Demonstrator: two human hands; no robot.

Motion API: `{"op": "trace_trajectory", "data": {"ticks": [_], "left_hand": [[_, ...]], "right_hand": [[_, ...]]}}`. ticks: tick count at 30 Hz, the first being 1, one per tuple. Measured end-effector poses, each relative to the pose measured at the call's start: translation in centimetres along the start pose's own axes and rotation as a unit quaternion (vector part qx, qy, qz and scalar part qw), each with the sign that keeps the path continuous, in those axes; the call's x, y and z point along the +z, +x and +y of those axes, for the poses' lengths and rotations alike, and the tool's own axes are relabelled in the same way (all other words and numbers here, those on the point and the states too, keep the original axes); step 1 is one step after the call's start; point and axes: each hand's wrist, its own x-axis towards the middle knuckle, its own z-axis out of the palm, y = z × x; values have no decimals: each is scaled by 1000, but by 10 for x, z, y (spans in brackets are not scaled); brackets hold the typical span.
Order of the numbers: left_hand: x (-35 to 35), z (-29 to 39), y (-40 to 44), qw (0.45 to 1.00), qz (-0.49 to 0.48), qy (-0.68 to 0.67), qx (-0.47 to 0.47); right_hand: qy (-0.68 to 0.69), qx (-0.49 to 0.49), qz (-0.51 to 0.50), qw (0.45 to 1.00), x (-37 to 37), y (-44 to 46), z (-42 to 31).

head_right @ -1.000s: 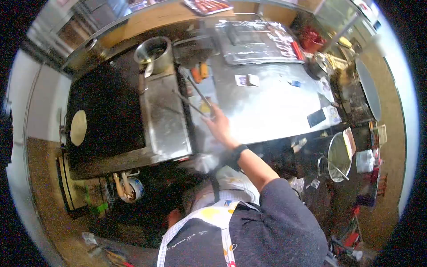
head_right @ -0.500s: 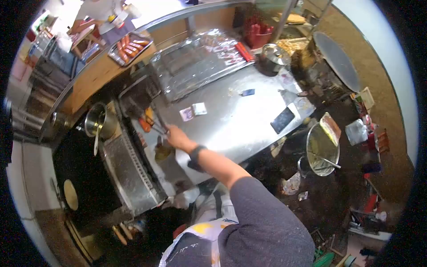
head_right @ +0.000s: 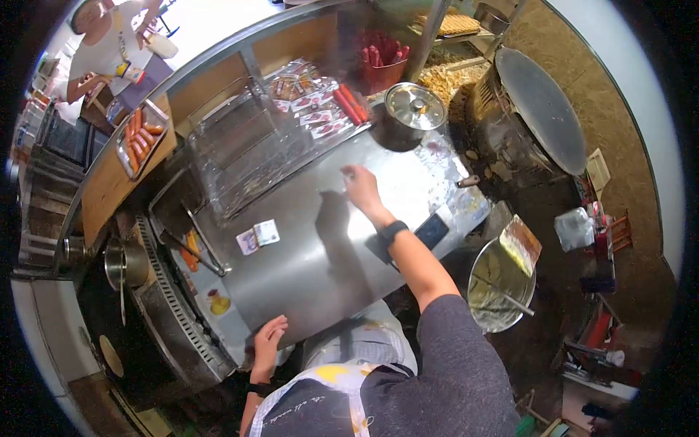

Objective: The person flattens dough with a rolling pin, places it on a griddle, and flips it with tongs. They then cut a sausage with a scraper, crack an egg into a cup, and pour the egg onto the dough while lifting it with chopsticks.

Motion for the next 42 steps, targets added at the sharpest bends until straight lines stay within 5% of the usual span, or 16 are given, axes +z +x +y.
{"op": "trace_trajectory", "data": {"ticks": [4,7,9,16,18,21,26,29,31,34,35,37,38,39,41,42], "left_hand": [[52,38,42,999,17,-29,-24],[75,56,55,1000,-1,8,-28],[82,62,54,999,-2,11,-31],[88,68,57,994,79,18,-68],[90,77,63,995,79,21,-58],[93,96,84,997,76,7,-33],[105,148,130,989,83,-124,13],[120,185,155,948,169,-266,48],[100,185,165,972,109,-200,53],[97,205,170,992,50,-109,46],[92,205,171,986,74,-128,73],[80,226,179,947,73,-293,112],[68,230,188,921,115,-347,136],[55,237,194,870,44,-434,229],[41,275,193,766,60,-589,249],[19,277,199,746,-87,-594,289]], "right_hand": [[-32,-64,41,997,-5,107,12],[-85,-15,-39,996,2,177,30],[-230,-67,-15,971,27,207,53],[-347,-29,6,937,93,246,121],[-374,-42,-45,925,40,226,58],[-78,-5,4,997,25,204,10],[242,-27,-253,936,32,83,-64],[295,-37,-351,888,31,15,-85],[320,41,-431,842,15,6,-97],[297,-4,-453,841,8,23,-85],[214,-87,-390,892,0,33,-82],[235,-130,-232,935,2,46,-66],[269,-74,-184,942,-6,56,-66],[318,22,-197,927,-11,62,-58],[257,19,-163,952,-31,71,-45],[242,19,-141,960,-39,69,-37]]}}
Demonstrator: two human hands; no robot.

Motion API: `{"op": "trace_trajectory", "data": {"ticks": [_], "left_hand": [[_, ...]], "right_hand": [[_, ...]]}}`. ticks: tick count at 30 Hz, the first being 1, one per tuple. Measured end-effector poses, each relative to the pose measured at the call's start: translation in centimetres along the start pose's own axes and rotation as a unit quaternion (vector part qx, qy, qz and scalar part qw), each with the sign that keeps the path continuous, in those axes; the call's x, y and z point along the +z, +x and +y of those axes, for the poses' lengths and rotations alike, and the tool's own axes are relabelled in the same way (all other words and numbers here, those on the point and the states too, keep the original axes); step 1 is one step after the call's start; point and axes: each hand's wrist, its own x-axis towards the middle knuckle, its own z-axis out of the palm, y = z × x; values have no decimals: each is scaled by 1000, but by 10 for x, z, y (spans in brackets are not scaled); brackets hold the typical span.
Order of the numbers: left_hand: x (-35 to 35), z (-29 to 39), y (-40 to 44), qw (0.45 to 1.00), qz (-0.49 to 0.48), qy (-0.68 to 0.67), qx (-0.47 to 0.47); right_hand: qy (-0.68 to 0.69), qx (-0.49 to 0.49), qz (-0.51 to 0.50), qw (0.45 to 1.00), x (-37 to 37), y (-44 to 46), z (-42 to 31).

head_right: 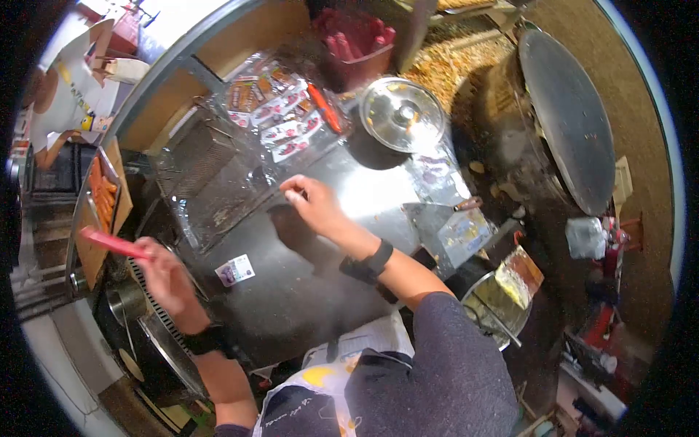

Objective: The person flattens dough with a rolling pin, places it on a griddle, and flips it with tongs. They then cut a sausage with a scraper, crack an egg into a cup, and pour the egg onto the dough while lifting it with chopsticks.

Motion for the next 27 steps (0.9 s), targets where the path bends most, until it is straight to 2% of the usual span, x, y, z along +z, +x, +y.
{"op": "trace_trajectory", "data": {"ticks": [1,2,4,5,6,8,9,10,12,14,16,18,19,20,21,22,23,25,26,27], "left_hand": [[14,3,13,990,32,54,126],[23,9,18,993,-28,28,112],[28,21,23,992,-30,50,116],[33,21,23,993,-26,49,108],[38,21,23,988,0,98,120],[40,22,22,979,26,151,133],[39,21,23,975,33,178,131],[38,22,22,970,40,204,128],[22,33,19,971,10,213,106],[21,32,15,961,-21,267,71],[23,18,6,952,22,292,85],[20,7,-5,950,16,312,16],[18,-4,-14,944,71,323,14],[14,-14,-25,944,67,323,-15],[15,-27,-39,940,124,315,-28],[19,-39,-55,923,72,372,-72],[7,-49,-66,949,95,274,-124],[-19,-51,-100,930,148,254,-222],[-22,-58,-116,928,144,264,-222],[-26,-66,-129,925,140,274,-222]], "right_hand": [[-4,12,9,1000,-9,-9,3],[-27,14,21,999,-18,-17,6],[-53,25,39,998,-36,-36,15],[-150,0,60,987,-47,-49,27],[-246,-28,78,966,-60,-61,36],[-364,-25,113,924,-102,-82,49],[-447,2,149,882,-127,-90,67],[-477,-42,183,859,-156,-98,84],[-587,43,148,795,-209,-117,102],[-660,34,119,741,-240,-132,112],[-674,16,100,732,-253,-140,123],[-686,-6,79,723,-262,-145,130],[-687,-16,68,724,-264,-144,128],[-687,-29,58,724,-266,-141,126],[-675,-31,52,735,-271,-140,125],[-658,-47,32,751,-270,-139,110],[-641,-51,24,765,-274,-141,109],[-606,-65,37,792,-275,-145,104],[-588,-73,59,803,-271,-148,97],[-567,-34,89,818,-262,-148,87]]}}
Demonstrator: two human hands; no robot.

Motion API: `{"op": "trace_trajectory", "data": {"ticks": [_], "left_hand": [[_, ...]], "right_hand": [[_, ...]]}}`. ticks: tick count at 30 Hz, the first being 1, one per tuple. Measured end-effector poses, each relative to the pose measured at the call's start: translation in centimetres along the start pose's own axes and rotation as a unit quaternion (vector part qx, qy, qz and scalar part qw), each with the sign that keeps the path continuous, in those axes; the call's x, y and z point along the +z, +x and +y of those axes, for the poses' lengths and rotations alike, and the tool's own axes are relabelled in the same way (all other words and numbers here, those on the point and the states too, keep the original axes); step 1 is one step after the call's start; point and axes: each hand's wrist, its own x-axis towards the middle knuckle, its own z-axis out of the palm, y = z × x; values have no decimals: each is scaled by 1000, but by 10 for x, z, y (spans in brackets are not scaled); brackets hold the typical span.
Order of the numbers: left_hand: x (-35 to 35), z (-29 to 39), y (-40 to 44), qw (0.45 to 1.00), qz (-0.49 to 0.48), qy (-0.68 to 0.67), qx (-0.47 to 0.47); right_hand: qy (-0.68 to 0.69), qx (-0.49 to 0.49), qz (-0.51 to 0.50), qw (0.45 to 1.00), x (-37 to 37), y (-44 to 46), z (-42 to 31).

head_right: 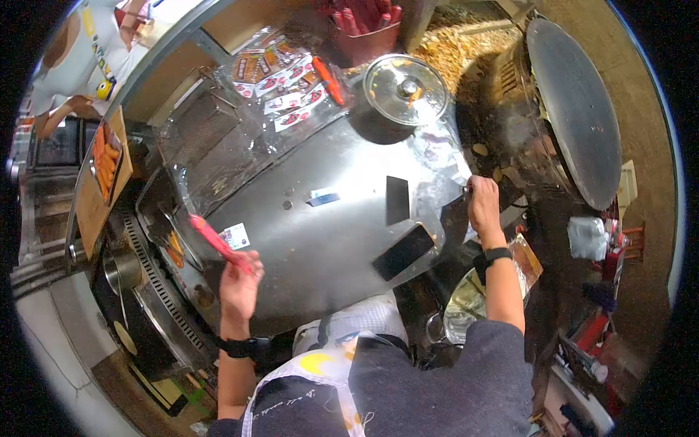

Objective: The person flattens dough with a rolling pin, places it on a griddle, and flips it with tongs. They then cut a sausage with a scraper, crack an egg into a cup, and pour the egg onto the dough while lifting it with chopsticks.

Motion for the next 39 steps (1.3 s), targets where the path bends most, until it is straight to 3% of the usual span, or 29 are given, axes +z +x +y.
{"op": "trace_trajectory", "data": {"ticks": [3,5,7,8,9,10,13,14,17,23,25,26,29,33,39], "left_hand": [[-13,-29,-17,997,-13,-33,-68],[-12,-43,-24,996,32,-17,-78],[-18,-56,-30,983,68,62,-158],[-22,-62,-38,982,100,52,-153],[-28,-67,-43,982,76,34,-171],[-35,-74,-47,981,46,17,-187],[-61,-104,-65,978,104,-62,-172],[-67,-113,-70,974,128,-91,-165],[-86,-125,-83,963,126,-156,-181],[-124,-163,-104,952,128,-230,-155],[-129,-169,-110,987,90,-23,-130],[-134,-176,-112,955,115,-233,-146],[-137,-186,-133,946,99,-280,-131],[-135,-195,-163,956,128,-187,-188],[-146,-224,-153,978,57,-144,-143]], "right_hand": [[34,56,-7,998,4,2,-30],[169,105,-46,979,13,10,-69],[367,68,-60,926,20,26,-124],[452,162,-166,861,19,29,-151],[506,161,-198,824,20,30,-178],[514,122,-216,821,15,29,-203],[534,75,-272,797,12,5,-251],[565,101,-299,762,14,-8,-260],[535,145,-372,745,22,-47,-271],[451,84,-421,783,29,-119,-280],[442,105,-437,777,28,-140,-289],[425,142,-441,778,26,-151,-297],[458,159,-420,767,12,-176,-323],[409,122,-408,807,17,-218,-335],[345,145,-394,840,6,-256,-348]]}}
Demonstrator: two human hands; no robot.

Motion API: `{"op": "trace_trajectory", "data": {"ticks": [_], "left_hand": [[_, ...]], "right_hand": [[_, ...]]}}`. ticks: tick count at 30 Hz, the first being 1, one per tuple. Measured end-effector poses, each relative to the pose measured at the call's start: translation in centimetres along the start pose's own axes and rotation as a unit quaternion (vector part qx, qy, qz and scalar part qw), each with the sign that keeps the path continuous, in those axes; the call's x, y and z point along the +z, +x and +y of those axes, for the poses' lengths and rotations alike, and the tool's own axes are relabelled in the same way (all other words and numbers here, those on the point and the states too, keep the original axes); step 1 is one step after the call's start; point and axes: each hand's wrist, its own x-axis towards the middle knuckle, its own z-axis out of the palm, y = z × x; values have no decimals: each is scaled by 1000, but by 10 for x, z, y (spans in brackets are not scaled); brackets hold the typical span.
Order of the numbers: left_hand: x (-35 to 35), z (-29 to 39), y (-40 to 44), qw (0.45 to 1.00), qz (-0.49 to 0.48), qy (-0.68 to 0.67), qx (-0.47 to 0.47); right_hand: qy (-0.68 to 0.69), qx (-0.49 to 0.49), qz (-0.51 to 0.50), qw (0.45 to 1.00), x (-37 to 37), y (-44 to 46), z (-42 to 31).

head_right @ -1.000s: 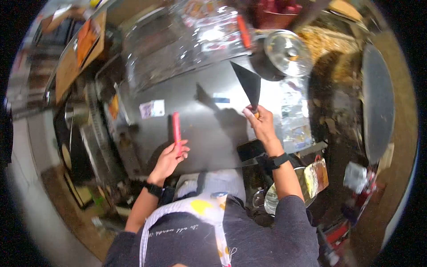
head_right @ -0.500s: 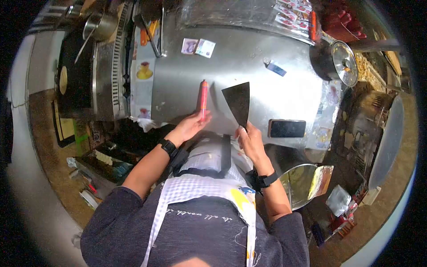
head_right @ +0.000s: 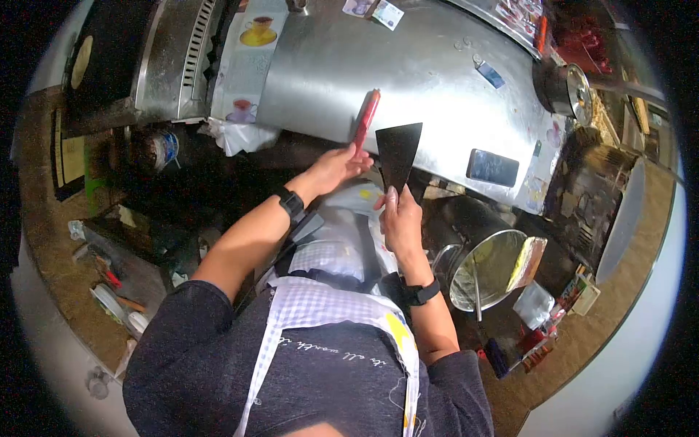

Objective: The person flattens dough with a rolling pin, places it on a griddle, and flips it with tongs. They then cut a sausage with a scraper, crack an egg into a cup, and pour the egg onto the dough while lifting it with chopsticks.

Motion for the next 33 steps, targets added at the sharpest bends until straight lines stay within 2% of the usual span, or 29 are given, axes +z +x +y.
{"op": "trace_trajectory", "data": {"ticks": [2,4,6,8,9,13,22,28,30,33], "left_hand": [[-1,-4,8,998,-7,-54,0],[-4,-10,13,986,-33,-156,-43],[-5,-18,21,979,-58,-189,-55],[5,-16,17,972,21,-231,-45],[13,-11,13,971,70,-223,-52],[-3,-21,25,967,44,-242,-70],[-6,-25,32,979,25,-195,-48],[-2,-23,31,977,49,-200,-54],[7,-17,24,975,61,-206,-57],[16,-11,19,975,78,-197,-60]], "right_hand": [[-17,-3,9,1000,2,-3,8],[-33,-6,17,999,5,-5,16],[-63,-54,28,996,10,-10,21],[-85,-45,23,995,12,-15,23],[-106,-39,17,994,12,-16,23],[-119,-25,22,992,15,-23,22],[-164,-66,35,984,11,-17,26],[-152,-34,18,988,11,-18,21],[-157,-83,35,983,14,-15,29],[-167,-71,38,983,17,-20,20]]}}
